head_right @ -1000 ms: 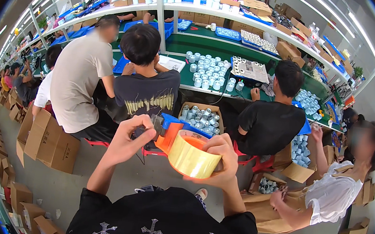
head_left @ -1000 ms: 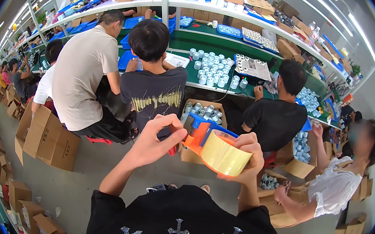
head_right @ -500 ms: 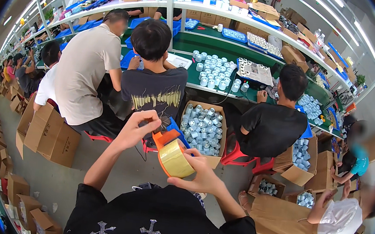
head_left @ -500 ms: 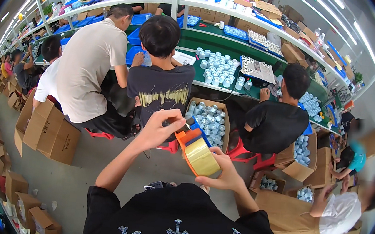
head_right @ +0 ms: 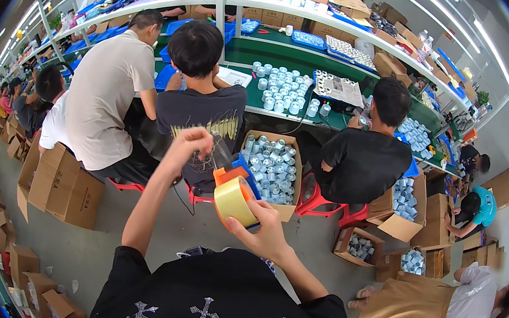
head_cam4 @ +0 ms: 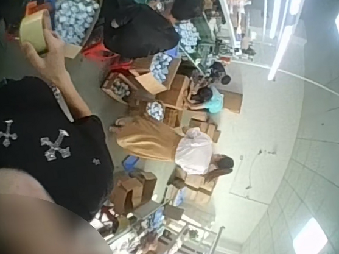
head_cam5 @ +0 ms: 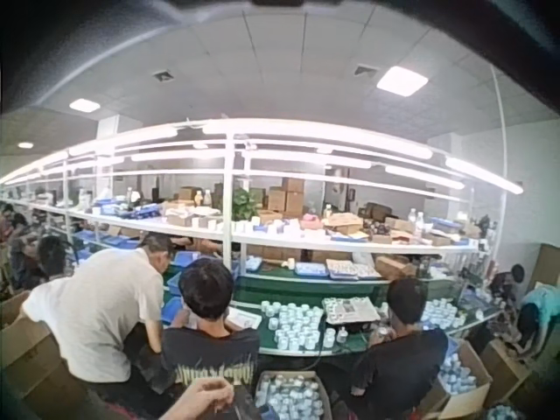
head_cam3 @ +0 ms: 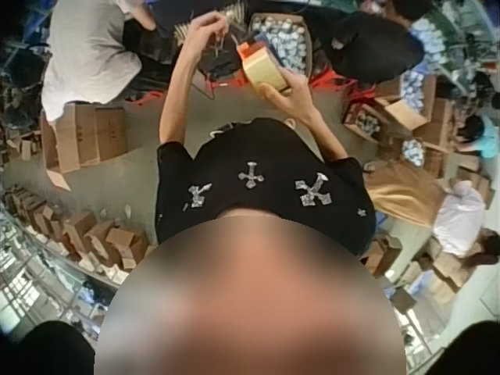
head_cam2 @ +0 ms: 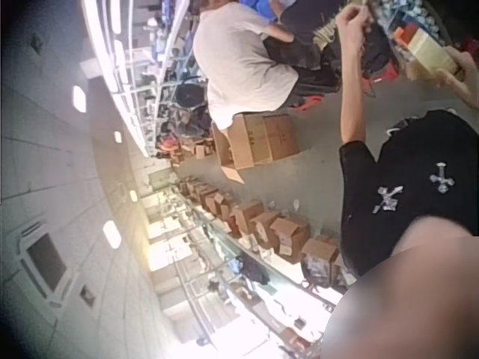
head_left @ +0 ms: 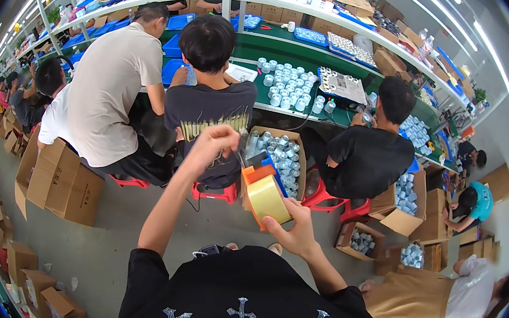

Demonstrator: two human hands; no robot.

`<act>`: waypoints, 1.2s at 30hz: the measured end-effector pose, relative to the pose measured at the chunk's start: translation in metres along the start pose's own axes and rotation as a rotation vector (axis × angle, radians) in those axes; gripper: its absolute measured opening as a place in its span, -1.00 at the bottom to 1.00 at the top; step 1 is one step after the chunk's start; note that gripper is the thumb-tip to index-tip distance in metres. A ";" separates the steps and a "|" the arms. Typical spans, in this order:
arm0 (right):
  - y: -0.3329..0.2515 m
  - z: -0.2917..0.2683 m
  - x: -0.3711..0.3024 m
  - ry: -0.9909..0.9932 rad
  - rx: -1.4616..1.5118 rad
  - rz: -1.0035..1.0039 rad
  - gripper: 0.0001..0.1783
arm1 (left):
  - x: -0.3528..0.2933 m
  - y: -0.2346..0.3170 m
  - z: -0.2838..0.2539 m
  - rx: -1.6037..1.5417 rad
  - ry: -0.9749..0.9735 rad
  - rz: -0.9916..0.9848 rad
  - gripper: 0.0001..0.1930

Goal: The person sits at a green assembly table in a factory and assembles small cylindrical electronic components. They pick up a white plastic housing and a clear plastic cover, fit them together, and place the finished unit on the table. The person repeats this process for several units, handling them one at a time.

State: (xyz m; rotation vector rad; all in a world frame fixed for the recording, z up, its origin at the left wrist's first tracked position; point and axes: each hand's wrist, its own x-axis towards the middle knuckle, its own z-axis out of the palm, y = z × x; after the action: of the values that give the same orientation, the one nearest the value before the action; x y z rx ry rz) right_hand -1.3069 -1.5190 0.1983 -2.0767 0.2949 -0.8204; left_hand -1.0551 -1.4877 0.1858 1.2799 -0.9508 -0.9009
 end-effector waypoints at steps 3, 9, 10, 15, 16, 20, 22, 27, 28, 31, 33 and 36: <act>0.008 -0.001 -0.013 0.015 -0.011 0.047 -0.74 | 0.011 -0.009 -0.003 0.017 -0.062 0.019 -0.81; -0.004 -0.012 -0.028 0.027 -0.116 0.075 -0.78 | 0.049 -0.016 0.002 0.060 0.010 0.075 -0.78; -0.004 -0.016 -0.033 0.060 -0.113 0.085 -0.78 | 0.055 -0.015 0.010 0.043 -0.027 0.092 -0.79; -0.017 -0.041 -0.057 0.092 -0.115 0.127 -0.76 | 0.104 -0.022 0.019 0.019 0.068 0.170 -0.79; -0.021 -0.046 -0.065 0.074 -0.107 0.139 -0.75 | 0.116 -0.027 0.013 0.018 0.160 0.182 -0.79; -0.036 -0.065 -0.093 0.213 -0.086 0.217 -0.77 | 0.136 -0.009 0.043 -0.028 -0.073 0.175 -0.78; -0.041 -0.075 -0.105 0.241 -0.097 0.187 -0.74 | 0.153 -0.014 0.051 -0.037 0.002 0.200 -0.79; -0.040 -0.089 -0.141 0.434 0.085 0.202 -0.62 | 0.168 0.000 0.102 -0.056 -0.103 0.184 -0.76; -0.040 -0.090 -0.146 0.481 0.131 0.200 -0.60 | 0.172 -0.001 0.111 -0.065 -0.111 0.160 -0.76; -0.040 -0.093 -0.142 0.501 0.002 0.138 -0.55 | 0.180 -0.002 0.126 -0.064 -0.111 0.146 -0.76; -0.041 -0.092 -0.144 0.508 -0.018 0.167 -0.55 | 0.186 0.000 0.128 -0.034 -0.109 0.145 -0.77; -0.042 -0.095 -0.147 0.528 -0.001 0.211 -0.55 | 0.199 0.010 0.139 -0.012 -0.141 0.204 -0.78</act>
State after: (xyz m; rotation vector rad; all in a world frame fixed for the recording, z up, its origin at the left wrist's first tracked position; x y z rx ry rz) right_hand -1.4838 -1.4838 0.2057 -1.7610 0.7839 -1.2245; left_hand -1.1140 -1.7219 0.2165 1.0971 -1.1629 -0.8428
